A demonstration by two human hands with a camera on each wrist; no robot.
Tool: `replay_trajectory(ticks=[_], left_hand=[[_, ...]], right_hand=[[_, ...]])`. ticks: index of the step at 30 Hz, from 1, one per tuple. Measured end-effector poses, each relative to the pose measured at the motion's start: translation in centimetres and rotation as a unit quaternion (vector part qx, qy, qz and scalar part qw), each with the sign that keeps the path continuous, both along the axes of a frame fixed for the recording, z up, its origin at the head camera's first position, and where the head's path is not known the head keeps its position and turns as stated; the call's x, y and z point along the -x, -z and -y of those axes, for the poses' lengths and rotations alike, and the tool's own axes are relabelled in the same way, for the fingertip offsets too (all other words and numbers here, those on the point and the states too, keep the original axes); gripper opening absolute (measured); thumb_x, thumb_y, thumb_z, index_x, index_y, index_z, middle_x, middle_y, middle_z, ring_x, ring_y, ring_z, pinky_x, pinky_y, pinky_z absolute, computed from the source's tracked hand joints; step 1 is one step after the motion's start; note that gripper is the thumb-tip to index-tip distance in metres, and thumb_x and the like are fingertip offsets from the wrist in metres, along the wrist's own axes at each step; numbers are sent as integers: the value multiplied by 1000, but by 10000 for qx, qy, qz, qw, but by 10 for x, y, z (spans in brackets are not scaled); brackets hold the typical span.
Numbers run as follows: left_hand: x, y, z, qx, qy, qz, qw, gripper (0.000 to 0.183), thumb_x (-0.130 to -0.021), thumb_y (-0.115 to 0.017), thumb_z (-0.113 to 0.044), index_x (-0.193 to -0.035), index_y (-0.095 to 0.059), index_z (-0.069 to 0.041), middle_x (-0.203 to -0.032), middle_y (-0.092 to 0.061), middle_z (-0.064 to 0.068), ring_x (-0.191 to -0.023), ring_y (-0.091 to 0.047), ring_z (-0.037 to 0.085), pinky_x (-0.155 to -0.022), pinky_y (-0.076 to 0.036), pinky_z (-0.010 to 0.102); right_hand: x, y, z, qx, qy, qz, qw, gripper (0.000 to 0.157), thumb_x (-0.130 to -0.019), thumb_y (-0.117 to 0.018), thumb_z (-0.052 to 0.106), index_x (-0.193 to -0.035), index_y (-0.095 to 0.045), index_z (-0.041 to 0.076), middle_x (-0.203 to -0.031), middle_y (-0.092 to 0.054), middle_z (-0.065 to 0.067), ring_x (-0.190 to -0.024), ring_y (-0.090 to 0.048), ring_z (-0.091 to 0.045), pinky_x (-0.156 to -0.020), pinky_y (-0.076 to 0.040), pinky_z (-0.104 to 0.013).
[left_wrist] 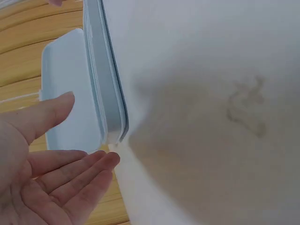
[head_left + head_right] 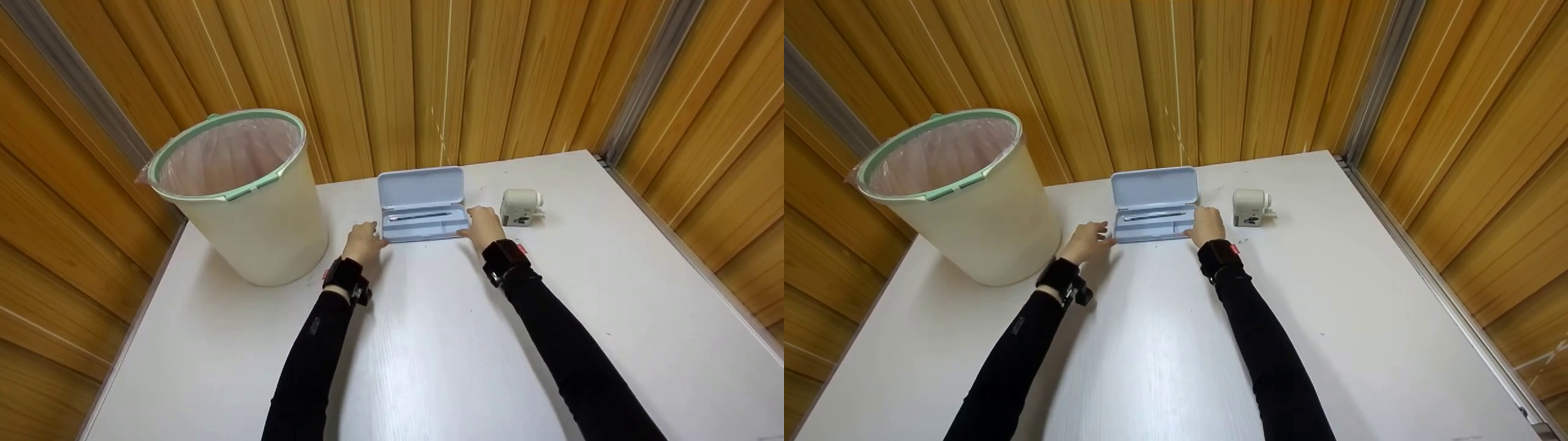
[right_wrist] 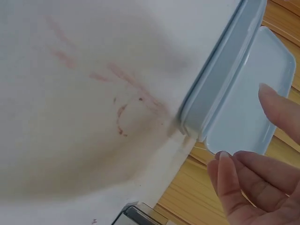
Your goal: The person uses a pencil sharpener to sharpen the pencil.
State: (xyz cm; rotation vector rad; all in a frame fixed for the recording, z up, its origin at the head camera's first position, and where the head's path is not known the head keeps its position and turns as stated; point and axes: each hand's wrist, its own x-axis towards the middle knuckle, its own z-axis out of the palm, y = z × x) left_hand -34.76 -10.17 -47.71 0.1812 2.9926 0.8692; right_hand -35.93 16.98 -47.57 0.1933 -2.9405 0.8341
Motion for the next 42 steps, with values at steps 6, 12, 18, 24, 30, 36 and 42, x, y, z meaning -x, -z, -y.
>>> replay_trajectory(ticks=[6, 12, 18, 24, 30, 36, 42], left_hand=[[10, 6, -7, -27, -202, 57, 9998, 41, -88, -72, -21, -115, -65, 9, -108, -70, 23, -104, -65, 36, -93, -52, 44], [15, 12, -15, -29, -340, 15, 9994, 32, -86, -75, -20, -101, -69, 7, -103, -72, 23, -94, -68, 34, -87, -54, 45], [19, 16, -19, 103, -494, 40, 9987, 36, -85, -76, -21, -105, -68, 8, -107, -71, 24, -99, -69, 36, -88, -54, 45], [19, 16, -17, 441, -522, -296, 9972, 37, -78, -82, -16, -102, -68, 9, -102, -71, 25, -99, -69, 39, -87, -56, 46], [16, 13, -15, 682, -539, -284, 9958, 39, -75, -85, -14, -103, -68, 7, -103, -72, 24, -99, -69, 38, -85, -56, 45], [8, 12, -11, 790, -425, -362, 9953, 42, -72, -87, -16, -102, -69, 7, -101, -72, 24, -96, -70, 38, -82, -56, 46], [-7, 8, -6, 945, -354, -379, 9942, 48, -69, -89, -22, -102, -69, 7, -99, -73, 23, -91, -71, 37, -78, -58, 45]], right_hand=[[13, 8, -1, -102, 174, 281, 9994, 64, -76, -81, 17, -124, -57, -17, -123, -61, -35, -120, -54, -50, -107, -43, -51], [20, 15, 0, 239, 317, 336, 9986, 57, -76, -81, 13, -119, -60, -17, -117, -64, -34, -113, -59, -49, -101, -47, -53], [21, 20, 4, 290, 507, 324, 9978, 49, -75, -81, 8, -112, -62, -17, -113, -65, -34, -109, -61, -49, -98, -48, -53], [22, 17, 4, 266, 508, 401, 9976, 51, -72, -84, 8, -111, -64, -17, -114, -65, -34, -110, -61, -50, -99, -48, -52], [22, 14, 3, 173, 368, 476, 9980, 52, -69, -87, 9, -108, -64, -16, -113, -65, -35, -109, -61, -50, -98, -48, -52], [12, 9, 6, -53, 127, 475, 9988, 49, -68, -88, 11, -101, -65, -16, -105, -67, -32, -101, -64, -47, -92, -51, -52], [0, 9, 9, -207, -41, 494, 9986, 45, -68, -88, 13, -96, -65, -13, -99, -69, -27, -94, -66, -43, -86, -53, -50]])
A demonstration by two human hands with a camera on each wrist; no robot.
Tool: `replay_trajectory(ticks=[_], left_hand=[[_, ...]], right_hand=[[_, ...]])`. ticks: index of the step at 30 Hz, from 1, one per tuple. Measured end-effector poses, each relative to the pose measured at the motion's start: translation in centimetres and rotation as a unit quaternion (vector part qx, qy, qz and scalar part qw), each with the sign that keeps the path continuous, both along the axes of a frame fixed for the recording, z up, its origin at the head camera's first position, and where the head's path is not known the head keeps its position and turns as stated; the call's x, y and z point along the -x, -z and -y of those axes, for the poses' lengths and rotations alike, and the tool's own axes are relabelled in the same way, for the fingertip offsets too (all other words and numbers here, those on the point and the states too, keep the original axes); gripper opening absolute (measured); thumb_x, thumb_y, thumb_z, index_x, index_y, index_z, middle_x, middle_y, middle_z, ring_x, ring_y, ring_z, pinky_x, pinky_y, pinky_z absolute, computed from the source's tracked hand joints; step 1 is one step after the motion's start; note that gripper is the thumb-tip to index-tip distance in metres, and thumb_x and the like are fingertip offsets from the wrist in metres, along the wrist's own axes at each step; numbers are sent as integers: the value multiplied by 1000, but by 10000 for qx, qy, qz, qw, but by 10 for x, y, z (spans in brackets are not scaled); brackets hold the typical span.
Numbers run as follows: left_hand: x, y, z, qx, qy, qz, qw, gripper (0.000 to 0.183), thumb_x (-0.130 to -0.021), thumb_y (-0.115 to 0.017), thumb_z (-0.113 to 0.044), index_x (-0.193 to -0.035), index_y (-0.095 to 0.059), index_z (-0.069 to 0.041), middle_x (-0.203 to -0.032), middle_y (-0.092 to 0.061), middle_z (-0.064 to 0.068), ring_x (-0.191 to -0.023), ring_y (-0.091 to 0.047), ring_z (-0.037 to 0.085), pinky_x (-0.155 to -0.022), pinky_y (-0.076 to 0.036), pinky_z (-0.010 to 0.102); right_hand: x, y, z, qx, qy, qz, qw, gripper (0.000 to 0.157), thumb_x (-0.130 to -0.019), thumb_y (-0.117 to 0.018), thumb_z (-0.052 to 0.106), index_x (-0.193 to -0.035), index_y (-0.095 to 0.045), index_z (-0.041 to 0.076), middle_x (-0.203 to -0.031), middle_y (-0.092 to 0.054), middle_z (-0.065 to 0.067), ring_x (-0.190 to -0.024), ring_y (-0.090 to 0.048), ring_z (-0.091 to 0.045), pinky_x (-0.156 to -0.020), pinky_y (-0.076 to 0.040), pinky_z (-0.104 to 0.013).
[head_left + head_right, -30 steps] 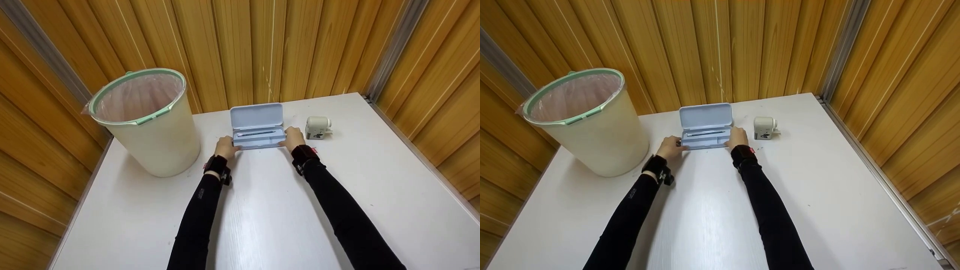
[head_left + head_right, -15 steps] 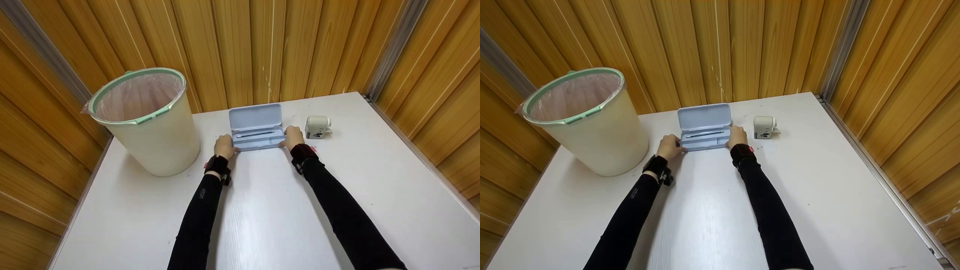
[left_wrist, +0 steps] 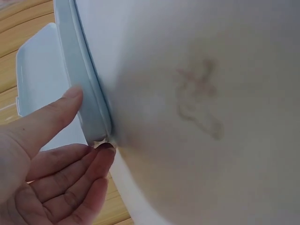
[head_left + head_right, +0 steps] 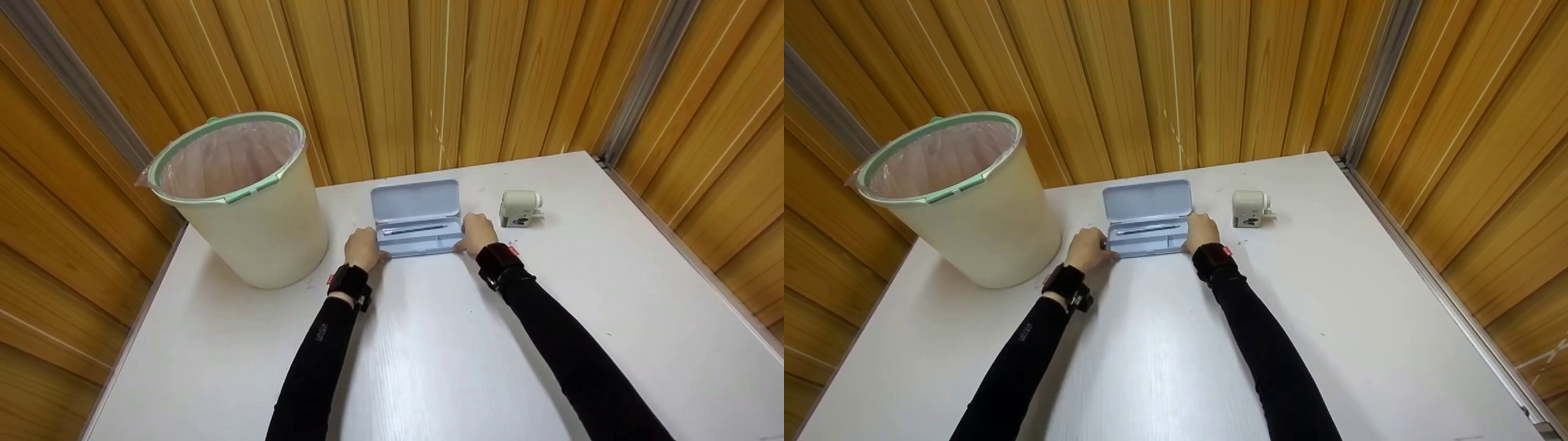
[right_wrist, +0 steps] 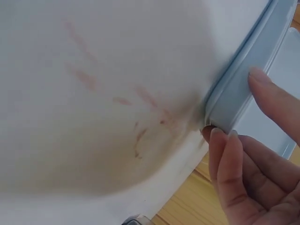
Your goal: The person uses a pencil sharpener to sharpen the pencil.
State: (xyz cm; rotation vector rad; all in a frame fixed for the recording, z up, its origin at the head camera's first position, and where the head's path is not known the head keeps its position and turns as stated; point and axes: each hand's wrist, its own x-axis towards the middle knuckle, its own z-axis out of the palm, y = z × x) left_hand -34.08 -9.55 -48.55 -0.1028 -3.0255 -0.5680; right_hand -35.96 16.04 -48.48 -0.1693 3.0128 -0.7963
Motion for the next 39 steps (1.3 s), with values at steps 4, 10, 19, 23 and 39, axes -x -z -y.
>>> replay_trajectory(ticks=[4, 10, 19, 23, 39], left_hand=[[-10, -2, 5, 4, -23, 11, 10000, 48, -68, -90, -22, -100, -69, 6, -98, -73, 22, -90, -71, 37, -77, -58, 46], [-27, -2, 13, -67, -26, -67, 10000, 47, -64, -92, -22, -96, -69, 5, -95, -73, 21, -89, -71, 37, -75, -57, 46], [-55, 0, 26, -327, 71, -241, 9991, 41, -64, -91, -19, -89, -68, 4, -87, -73, 20, -81, -70, 37, -71, -56, 46], [-68, 0, 31, -268, 169, -258, 9992, 43, -64, -91, -19, -91, -68, 5, -87, -72, 20, -80, -70, 35, -70, -56, 45], [-112, 1, 36, 363, 188, -426, 9983, 50, -60, -92, -26, -92, -70, 6, -85, -72, 21, -77, -71, 37, -66, -58, 45]], right_hand=[[-11, -1, 4, -9, -52, -32, 10000, 44, -68, -88, 13, -95, -65, -13, -98, -70, -27, -93, -66, -43, -86, -53, -50], [-30, 2, 11, -5, -138, -179, 9997, 40, -67, -88, 12, -89, -65, -12, -91, -70, -24, -86, -66, -41, -80, -53, -49], [-58, 5, 21, 13, -224, -432, 9988, 34, -66, -88, 11, -78, -62, -7, -80, -69, -19, -75, -64, -34, -74, -51, -48], [-69, 5, 25, -52, -336, -482, 9983, 33, -68, -87, 12, -80, -63, -7, -81, -69, -19, -76, -64, -34, -74, -51, -48], [-112, 4, 32, -159, -544, -591, 9966, 34, -69, -87, 12, -84, -64, -8, -80, -68, -20, -75, -65, -33, -72, -52, -48]])
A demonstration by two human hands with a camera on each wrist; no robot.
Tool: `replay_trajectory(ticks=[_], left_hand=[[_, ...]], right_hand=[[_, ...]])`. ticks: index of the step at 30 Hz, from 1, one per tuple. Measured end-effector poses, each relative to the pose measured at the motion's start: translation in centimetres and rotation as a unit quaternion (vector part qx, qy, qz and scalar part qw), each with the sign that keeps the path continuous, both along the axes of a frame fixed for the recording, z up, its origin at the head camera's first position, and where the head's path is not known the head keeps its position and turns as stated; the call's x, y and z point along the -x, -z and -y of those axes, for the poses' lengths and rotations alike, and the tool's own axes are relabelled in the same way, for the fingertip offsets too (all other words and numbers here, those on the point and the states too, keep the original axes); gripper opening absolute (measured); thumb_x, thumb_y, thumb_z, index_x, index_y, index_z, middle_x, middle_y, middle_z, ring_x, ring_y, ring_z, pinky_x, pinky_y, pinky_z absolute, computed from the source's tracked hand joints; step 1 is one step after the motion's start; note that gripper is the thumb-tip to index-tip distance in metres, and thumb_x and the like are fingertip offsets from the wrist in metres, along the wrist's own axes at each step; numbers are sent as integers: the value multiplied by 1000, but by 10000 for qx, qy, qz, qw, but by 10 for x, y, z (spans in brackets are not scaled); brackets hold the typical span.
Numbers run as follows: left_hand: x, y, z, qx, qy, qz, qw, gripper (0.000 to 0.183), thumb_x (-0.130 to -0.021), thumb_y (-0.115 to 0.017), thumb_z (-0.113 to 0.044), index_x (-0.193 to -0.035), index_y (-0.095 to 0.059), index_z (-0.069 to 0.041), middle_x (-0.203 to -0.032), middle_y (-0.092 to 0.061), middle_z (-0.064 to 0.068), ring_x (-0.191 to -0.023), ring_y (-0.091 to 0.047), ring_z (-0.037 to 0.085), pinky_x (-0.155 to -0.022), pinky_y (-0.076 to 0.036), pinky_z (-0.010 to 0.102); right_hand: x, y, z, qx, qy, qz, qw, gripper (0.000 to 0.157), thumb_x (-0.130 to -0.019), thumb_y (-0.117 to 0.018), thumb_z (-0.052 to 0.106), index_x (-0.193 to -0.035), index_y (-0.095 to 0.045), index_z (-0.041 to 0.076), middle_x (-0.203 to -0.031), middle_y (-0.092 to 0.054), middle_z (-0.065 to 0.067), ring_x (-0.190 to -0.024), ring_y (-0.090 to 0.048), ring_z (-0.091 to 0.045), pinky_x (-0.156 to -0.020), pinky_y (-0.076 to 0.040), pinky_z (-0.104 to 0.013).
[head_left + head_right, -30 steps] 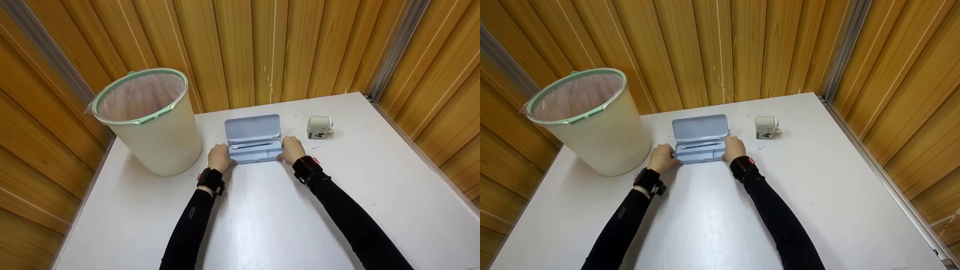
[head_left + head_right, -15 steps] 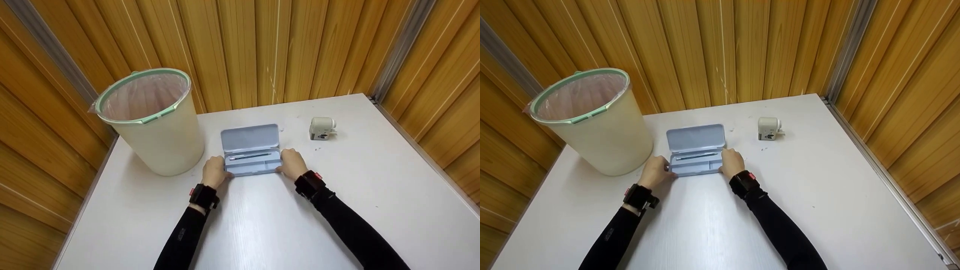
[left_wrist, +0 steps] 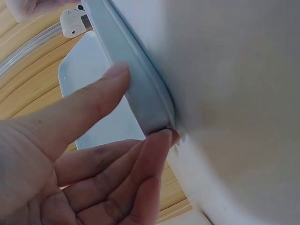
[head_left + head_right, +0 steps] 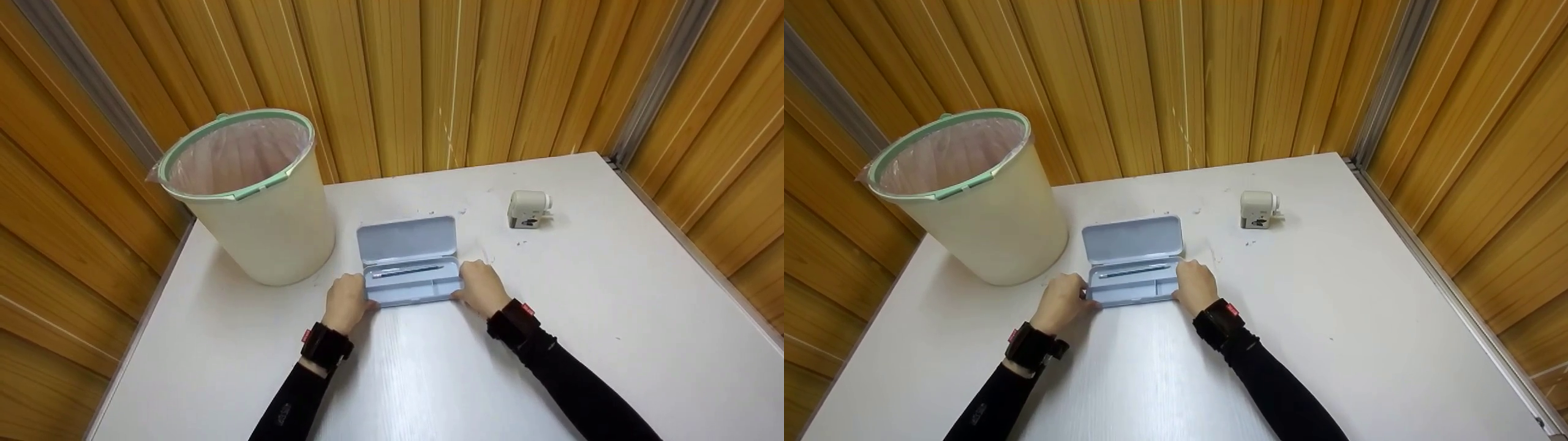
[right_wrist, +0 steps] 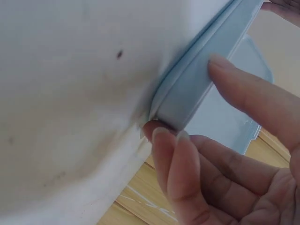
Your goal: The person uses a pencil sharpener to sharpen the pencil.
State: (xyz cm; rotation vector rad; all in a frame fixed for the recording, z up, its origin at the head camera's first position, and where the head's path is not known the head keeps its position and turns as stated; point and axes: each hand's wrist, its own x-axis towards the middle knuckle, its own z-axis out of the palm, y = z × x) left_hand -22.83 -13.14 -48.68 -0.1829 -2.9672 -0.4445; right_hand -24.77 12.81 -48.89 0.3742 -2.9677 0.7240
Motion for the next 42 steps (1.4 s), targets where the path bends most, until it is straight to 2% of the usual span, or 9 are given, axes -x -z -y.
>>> replay_trajectory(ticks=[5, 10, 22, 30, 34, 39, 42], left_hand=[[-7, 0, 1, -14, 88, -251, 9996, 47, -57, -93, -24, -88, -71, 5, -80, -72, 20, -74, -71, 38, -62, -58, 45], [-9, 0, 2, -20, 220, -505, 9985, 45, -58, -93, -23, -85, -70, 5, -76, -72, 20, -69, -70, 37, -59, -57, 44], [-9, 0, 3, -109, 112, -145, 9998, 43, -61, -92, -23, -88, -71, 3, -79, -72, 18, -71, -70, 35, -60, -57, 43], [-10, -2, 5, -37, 138, -112, 9998, 46, -60, -93, -26, -87, -70, 4, -79, -72, 18, -71, -70, 34, -60, -56, 43], [-10, -3, 6, -62, 196, -60, 9998, 44, -60, -92, -27, -85, -70, 2, -76, -72, 15, -66, -67, 27, -57, -54, 40], [-9, -6, 9, -116, 239, 68, 9996, 41, -63, -91, -28, -82, -70, 1, -72, -70, 11, -59, -58, 18, -53, -51, 36], [-8, -8, 9, 62, 153, -45, 9999, 40, -66, -89, -33, -76, -67, -1, -67, -66, 9, -56, -54, 17, -50, -48, 36]], right_hand=[[-7, -1, 1, -132, -143, -173, 9997, 34, -68, -87, 11, -82, -63, -9, -76, -68, -21, -70, -65, -33, -66, -52, -47], [-9, -3, 2, -291, -153, -238, 9992, 37, -68, -87, 13, -83, -63, -10, -76, -67, -23, -71, -65, -37, -67, -52, -49], [-10, -2, 3, -378, -120, -174, 9991, 37, -68, -87, 13, -85, -64, -11, -78, -68, -24, -73, -67, -38, -68, -54, -49], [-11, -2, 4, -415, -141, -201, 9988, 37, -68, -87, 13, -83, -63, -10, -78, -67, -23, -73, -66, -37, -66, -53, -48], [-11, -1, 4, -550, -176, -311, 9978, 37, -67, -87, 14, -82, -63, -10, -76, -67, -23, -72, -66, -37, -65, -53, -48], [-10, -2, 4, -588, -190, -382, 9974, 39, -67, -88, 15, -82, -64, -12, -76, -67, -24, -71, -67, -38, -65, -54, -49], [-10, -2, 5, -585, -177, -356, 9975, 39, -67, -88, 16, -82, -64, -11, -76, -67, -24, -72, -67, -39, -65, -54, -49]])
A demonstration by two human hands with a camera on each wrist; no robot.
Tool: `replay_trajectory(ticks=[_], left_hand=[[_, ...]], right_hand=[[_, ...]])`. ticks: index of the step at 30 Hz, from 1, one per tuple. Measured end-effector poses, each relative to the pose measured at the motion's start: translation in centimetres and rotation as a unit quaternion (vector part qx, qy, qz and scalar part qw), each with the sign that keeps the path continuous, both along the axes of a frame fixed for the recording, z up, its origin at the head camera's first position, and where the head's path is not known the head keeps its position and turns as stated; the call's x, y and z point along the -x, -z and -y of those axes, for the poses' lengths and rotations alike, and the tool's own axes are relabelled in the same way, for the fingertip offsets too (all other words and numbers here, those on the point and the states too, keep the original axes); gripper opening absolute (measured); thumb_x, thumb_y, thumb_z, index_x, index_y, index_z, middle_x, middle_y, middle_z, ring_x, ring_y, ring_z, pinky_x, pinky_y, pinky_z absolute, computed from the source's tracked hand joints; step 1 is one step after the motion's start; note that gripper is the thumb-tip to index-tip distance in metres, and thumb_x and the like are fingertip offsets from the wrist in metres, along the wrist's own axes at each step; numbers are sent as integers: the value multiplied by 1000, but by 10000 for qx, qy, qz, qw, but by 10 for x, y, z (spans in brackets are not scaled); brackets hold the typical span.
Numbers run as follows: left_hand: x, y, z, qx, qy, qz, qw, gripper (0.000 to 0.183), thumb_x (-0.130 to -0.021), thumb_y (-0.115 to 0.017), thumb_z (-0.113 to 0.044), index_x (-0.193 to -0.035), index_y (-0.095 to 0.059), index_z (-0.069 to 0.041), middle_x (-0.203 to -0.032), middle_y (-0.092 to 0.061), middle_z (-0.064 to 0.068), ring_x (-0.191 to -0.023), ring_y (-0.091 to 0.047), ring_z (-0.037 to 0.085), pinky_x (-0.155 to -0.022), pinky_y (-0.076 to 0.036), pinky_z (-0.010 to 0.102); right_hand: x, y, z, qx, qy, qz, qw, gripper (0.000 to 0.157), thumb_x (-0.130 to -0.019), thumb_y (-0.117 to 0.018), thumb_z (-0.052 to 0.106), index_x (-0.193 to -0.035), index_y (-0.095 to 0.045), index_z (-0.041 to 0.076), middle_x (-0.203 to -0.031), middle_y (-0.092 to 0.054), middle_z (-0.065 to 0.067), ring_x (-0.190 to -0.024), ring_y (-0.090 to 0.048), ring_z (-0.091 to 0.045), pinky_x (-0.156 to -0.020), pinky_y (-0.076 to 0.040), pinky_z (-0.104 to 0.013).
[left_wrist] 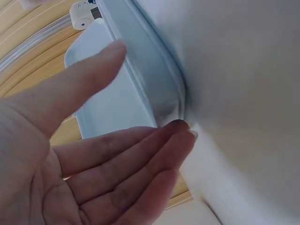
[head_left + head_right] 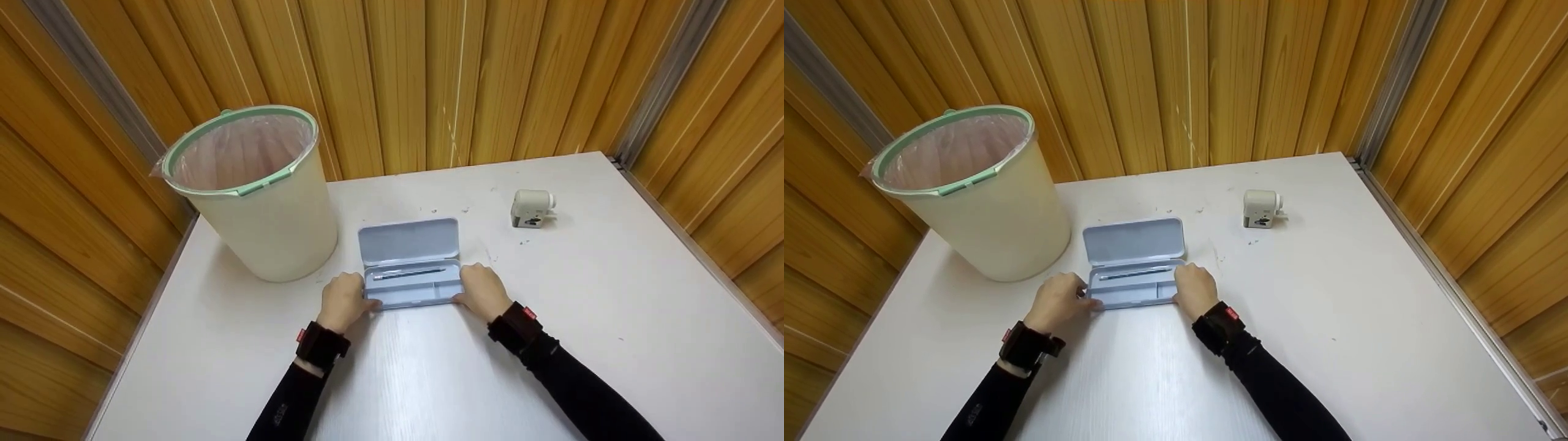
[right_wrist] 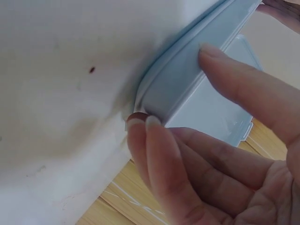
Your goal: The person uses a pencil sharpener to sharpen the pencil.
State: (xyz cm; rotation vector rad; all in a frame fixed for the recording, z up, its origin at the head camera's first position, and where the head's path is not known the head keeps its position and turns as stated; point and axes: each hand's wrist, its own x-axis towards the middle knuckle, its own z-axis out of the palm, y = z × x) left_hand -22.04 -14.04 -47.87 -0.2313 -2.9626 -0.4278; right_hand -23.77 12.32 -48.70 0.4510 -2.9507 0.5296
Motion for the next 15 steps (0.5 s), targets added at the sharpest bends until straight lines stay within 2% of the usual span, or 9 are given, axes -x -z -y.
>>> replay_trajectory(ticks=[3, 5, 9, 12, 15], left_hand=[[3, -3, -2, 227, -110, -351, 9991, 37, -69, -87, -35, -74, -67, -4, -66, -67, 8, -56, -59, 19, -49, -49, 36], [7, -5, -5, 332, -64, -670, 9972, 31, -72, -86, -31, -77, -69, -5, -70, -70, 8, -61, -65, 23, -51, -52, 38], [18, -7, -12, 235, 387, -1019, 9938, 21, -75, -84, -19, -91, -76, -8, -84, -76, 8, -77, -72, 27, -63, -57, 40], [29, -7, -17, 230, 768, -945, 9923, 20, -76, -83, -15, -93, -77, -8, -89, -76, 7, -81, -73, 26, -69, -58, 40], [39, -5, -22, 325, 990, -745, 9918, 17, -75, -83, -16, -90, -78, -9, -87, -76, 6, -78, -72, 24, -69, -58, 38]], right_hand=[[0, 0, 0, -11, 29, 50, 10000, 39, -68, -88, 16, -83, -63, -10, -77, -67, -24, -73, -67, -39, -66, -54, -49], [0, 0, 0, -28, 46, 93, 9999, 38, -69, -87, 16, -83, -63, -10, -78, -67, -23, -73, -67, -39, -66, -54, -49], [0, 0, 0, -50, 63, 128, 9999, 37, -69, -86, 16, -83, -63, -10, -79, -67, -23, -73, -66, -38, -67, -54, -49], [0, -1, 0, -47, 65, 109, 9999, 37, -69, -86, 16, -83, -63, -10, -79, -67, -23, -74, -66, -39, -67, -54, -49], [-1, 0, 0, -17, 47, 88, 9999, 37, -69, -86, 15, -83, -63, -10, -79, -67, -23, -74, -67, -39, -67, -54, -49]])
